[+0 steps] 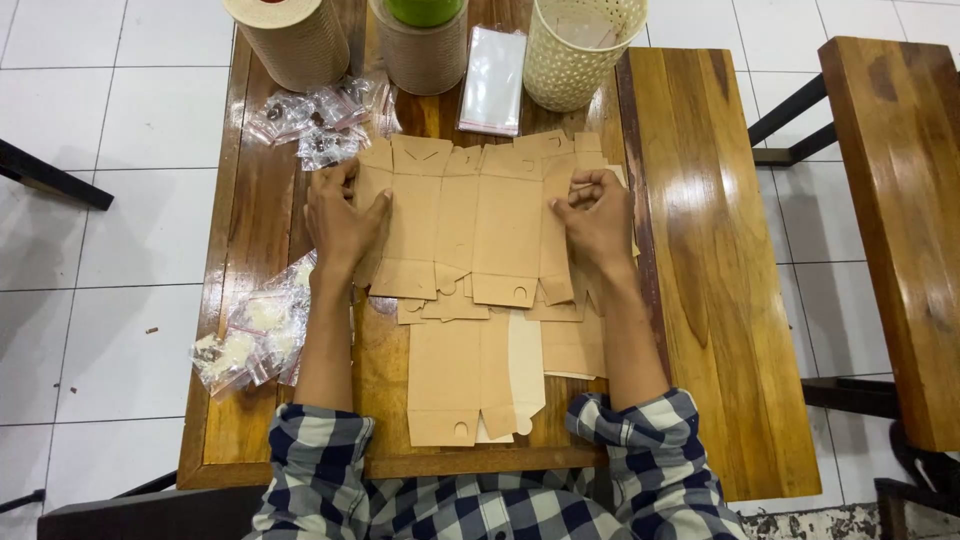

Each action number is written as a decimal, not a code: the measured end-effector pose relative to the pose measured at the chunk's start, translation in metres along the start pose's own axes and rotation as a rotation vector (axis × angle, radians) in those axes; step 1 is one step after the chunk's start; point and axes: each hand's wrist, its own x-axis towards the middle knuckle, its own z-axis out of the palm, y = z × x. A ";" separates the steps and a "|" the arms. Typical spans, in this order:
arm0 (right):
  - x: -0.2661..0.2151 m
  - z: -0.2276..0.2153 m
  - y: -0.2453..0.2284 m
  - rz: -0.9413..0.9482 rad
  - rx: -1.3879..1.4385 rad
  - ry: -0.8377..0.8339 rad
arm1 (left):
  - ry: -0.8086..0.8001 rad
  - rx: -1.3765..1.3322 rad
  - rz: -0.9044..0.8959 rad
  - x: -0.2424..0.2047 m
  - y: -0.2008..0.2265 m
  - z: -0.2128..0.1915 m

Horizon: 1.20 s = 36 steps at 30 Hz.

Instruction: The person folds flat cardboard pieces along pre-scored lines to form small box-like structures. They repeatedly pick up a piece, fold the side flaps inward, and place the folded piece back on the table. The process continues with multiple identical cardboard blanks.

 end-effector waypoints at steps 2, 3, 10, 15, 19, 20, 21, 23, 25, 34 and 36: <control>-0.006 0.002 -0.011 -0.007 0.086 -0.001 | 0.000 -0.011 -0.004 -0.002 0.001 -0.001; -0.007 0.002 -0.018 -0.019 0.174 0.001 | 0.004 -0.023 -0.002 0.001 0.003 -0.001; -0.002 -0.012 -0.015 0.006 0.233 0.009 | 0.042 -0.088 -0.002 0.006 -0.005 0.008; 0.031 -0.003 0.057 0.102 0.426 -0.026 | 0.074 -0.436 0.035 0.003 0.010 -0.003; 0.004 -0.006 0.003 0.189 0.477 -0.083 | 0.040 -0.595 -0.049 0.002 0.013 -0.009; 0.001 -0.006 -0.002 0.210 0.487 -0.111 | 0.028 -0.652 -0.085 0.003 0.010 -0.009; -0.001 -0.007 -0.009 0.227 0.497 -0.138 | 0.018 -0.710 -0.117 0.005 0.007 -0.009; 0.011 -0.014 0.009 0.228 0.495 -0.177 | -0.021 -0.766 -0.168 0.009 -0.001 -0.007; 0.012 -0.016 0.012 0.230 0.491 -0.218 | -0.060 -0.824 -0.221 0.010 -0.010 -0.005; 0.008 -0.013 0.007 0.236 0.575 -0.239 | -0.325 -0.897 -0.304 -0.003 0.008 -0.024; -0.008 -0.011 -0.018 0.242 0.600 -0.228 | -0.330 -0.935 -0.328 -0.006 0.014 -0.033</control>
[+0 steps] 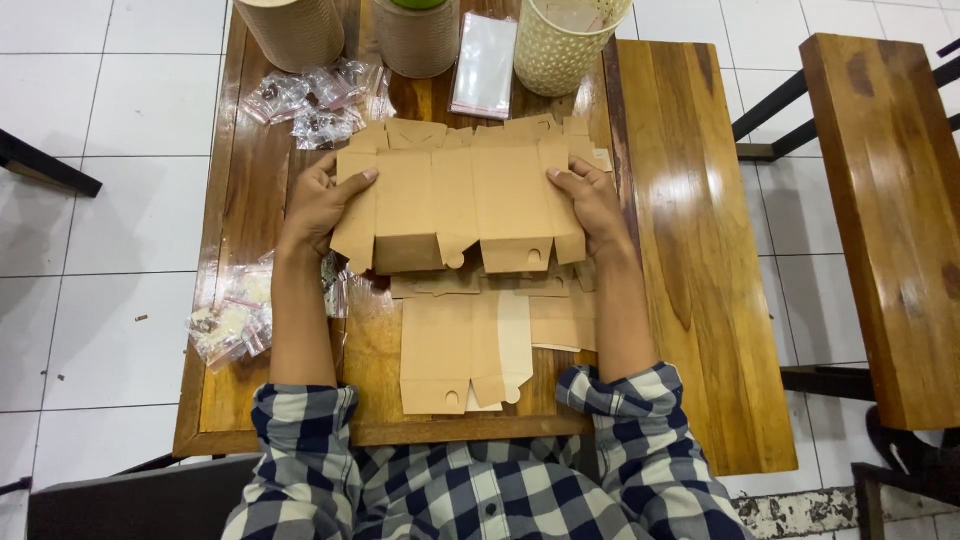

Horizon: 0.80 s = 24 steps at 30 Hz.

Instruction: The person folds flat cardboard pieces along pre-scored lines to form small box-like structures. They repeatedly pick up a piece, fold the side flaps inward, and place the folded piece back on the table. The process continues with multiple identical cardboard blanks.

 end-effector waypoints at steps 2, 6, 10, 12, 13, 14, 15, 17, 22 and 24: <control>-0.017 0.010 -0.011 0.008 -0.003 -0.004 | 0.008 -0.029 -0.010 -0.008 0.004 0.000; -0.046 -0.005 -0.006 0.081 -0.017 -0.052 | -0.013 -0.043 -0.080 -0.033 -0.014 -0.012; -0.073 -0.018 0.000 0.062 -0.058 -0.119 | -0.084 -0.073 -0.104 -0.079 0.000 0.009; -0.073 -0.029 0.014 0.048 -0.035 -0.130 | -0.131 -0.095 -0.107 -0.086 -0.003 0.010; -0.066 -0.037 0.021 0.047 -0.038 -0.134 | -0.128 -0.098 -0.103 -0.086 -0.003 0.008; -0.060 -0.046 0.028 0.029 -0.058 -0.125 | -0.132 -0.096 -0.106 -0.085 -0.003 0.007; -0.056 -0.055 0.037 0.015 -0.078 -0.113 | -0.137 -0.093 -0.114 -0.086 -0.005 0.006; -0.062 -0.047 0.025 -0.012 -0.099 -0.112 | -0.113 -0.085 -0.081 -0.088 0.006 0.012; -0.075 -0.031 -0.012 -0.173 -0.134 -0.097 | -0.065 -0.041 0.015 -0.097 0.033 0.015; -0.082 -0.018 -0.029 -0.399 -0.121 -0.060 | -0.047 0.112 0.306 -0.108 0.058 0.020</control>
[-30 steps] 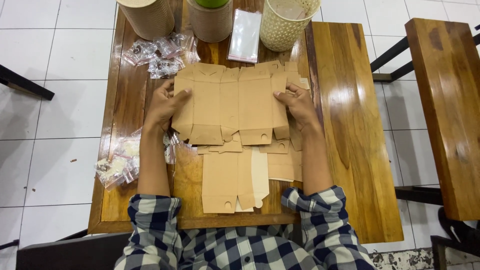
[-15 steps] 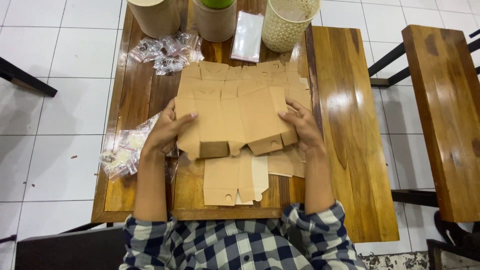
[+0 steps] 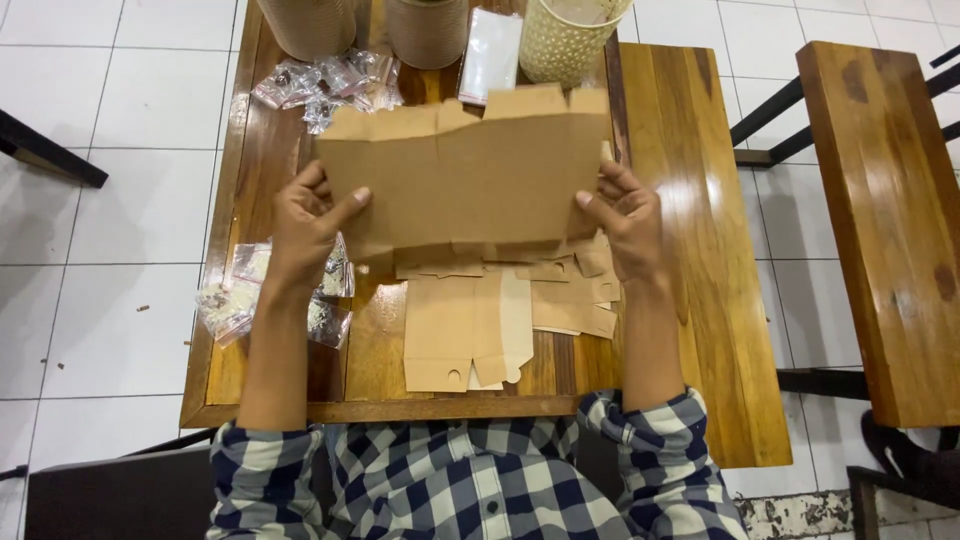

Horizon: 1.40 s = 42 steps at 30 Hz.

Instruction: The person folds flat cardboard pieces along pre-scored lines to form small box-like structures. They repeatedly pick up a piece, fold the side flaps inward, and place the folded piece back on the table. The process continues with multiple identical cardboard blanks.

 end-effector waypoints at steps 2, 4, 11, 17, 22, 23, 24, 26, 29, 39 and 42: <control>0.005 -0.008 0.006 -0.065 0.016 0.000 | 0.006 -0.009 0.060 -0.001 -0.009 -0.008; 0.005 -0.009 0.004 -0.128 0.033 -0.004 | 0.017 -0.018 0.119 -0.003 -0.013 -0.012; -0.014 0.003 0.019 -0.278 -0.287 -0.064 | -0.091 0.453 0.426 -0.009 -0.041 -0.034; -0.014 -0.011 0.061 -0.228 -0.663 -0.136 | -0.319 0.951 0.243 -0.011 -0.045 -0.043; -0.023 -0.005 0.050 -0.224 -0.749 -0.196 | -0.421 1.194 0.097 0.002 -0.010 -0.020; -0.023 -0.005 0.048 -0.212 -0.743 -0.197 | -0.455 1.206 0.162 0.012 -0.027 -0.018; -0.022 -0.005 0.047 -0.199 -0.737 -0.199 | -0.489 1.217 0.227 0.022 -0.045 -0.015; -0.021 -0.006 0.050 -0.196 -0.746 -0.197 | -0.554 1.163 0.229 0.025 -0.040 0.020; -0.021 -0.004 0.050 -0.192 -0.774 -0.198 | -0.663 1.108 0.249 0.032 -0.042 0.064; -0.029 0.016 0.019 -0.126 -0.592 -0.087 | -0.688 1.188 0.395 0.032 -0.076 0.109; -0.027 0.019 0.012 -0.085 -0.467 -0.067 | -0.667 1.195 0.395 0.033 -0.077 0.109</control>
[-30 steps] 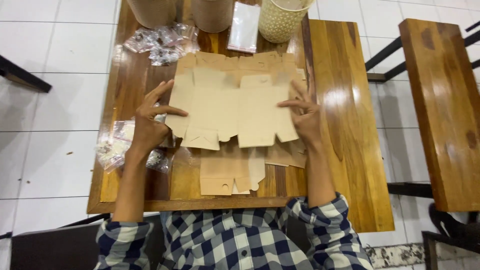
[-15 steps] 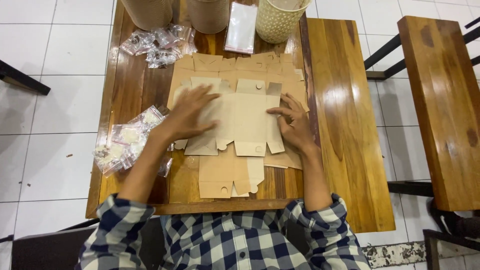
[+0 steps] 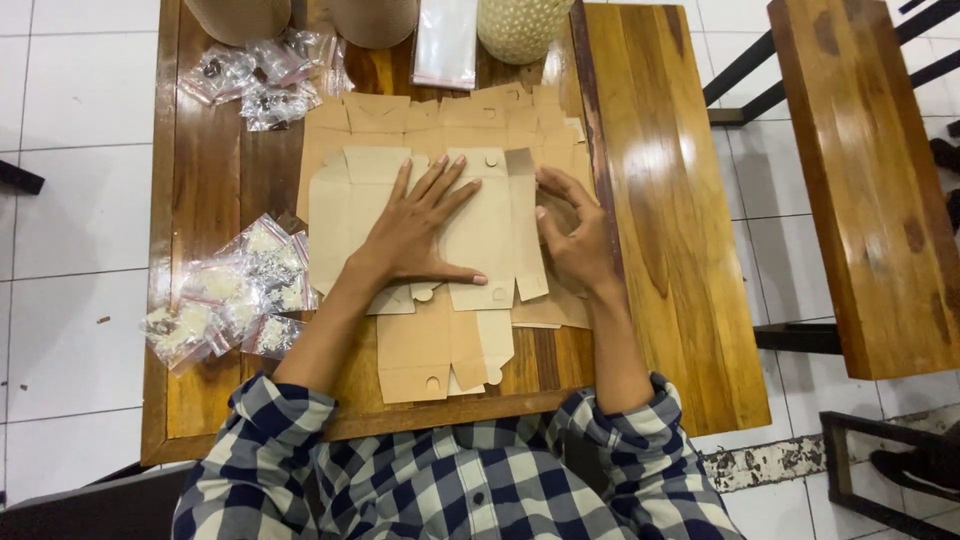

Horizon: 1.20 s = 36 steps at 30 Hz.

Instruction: The person folds flat cardboard pieces along pre-scored lines to form small box-like structures. They repeatedly pick up a piece, fold the side flaps inward, and place the folded piece back on the table. The process continues with multiple identical cardboard blanks.

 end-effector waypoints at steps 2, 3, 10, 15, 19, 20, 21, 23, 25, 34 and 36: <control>0.001 -0.004 0.014 0.003 -0.006 -0.009 | -0.007 -0.010 -0.005 0.000 -0.001 -0.002; 0.000 -0.006 0.020 0.008 -0.015 -0.016 | -0.013 -0.022 -0.005 0.000 0.000 -0.002; -0.002 0.004 0.011 -0.038 -0.239 -0.046 | 0.000 -0.030 0.003 0.000 -0.001 -0.002; -0.003 0.012 0.008 -0.098 -0.286 -0.105 | -0.002 -0.025 0.003 0.000 -0.001 -0.003; -0.004 0.015 0.004 -0.107 -0.274 -0.116 | -0.009 -0.033 0.005 0.000 -0.001 -0.003; -0.003 0.016 0.004 -0.113 -0.291 -0.123 | -0.007 -0.024 0.005 0.001 -0.001 -0.003; -0.004 0.016 0.005 -0.120 -0.307 -0.130 | -0.006 -0.017 0.004 0.000 -0.001 -0.002; -0.005 0.018 0.011 -0.128 -0.329 -0.134 | -0.006 -0.011 0.001 0.001 0.000 0.000; -0.005 0.020 0.015 -0.138 -0.350 -0.139 | -0.005 -0.005 -0.002 0.002 0.000 0.001; -0.005 0.020 0.017 -0.136 -0.423 -0.190 | -0.008 -0.084 -0.022 0.003 -0.003 0.004; -0.004 0.021 0.013 -0.129 -0.424 -0.190 | -0.028 -0.089 0.014 0.002 -0.005 0.002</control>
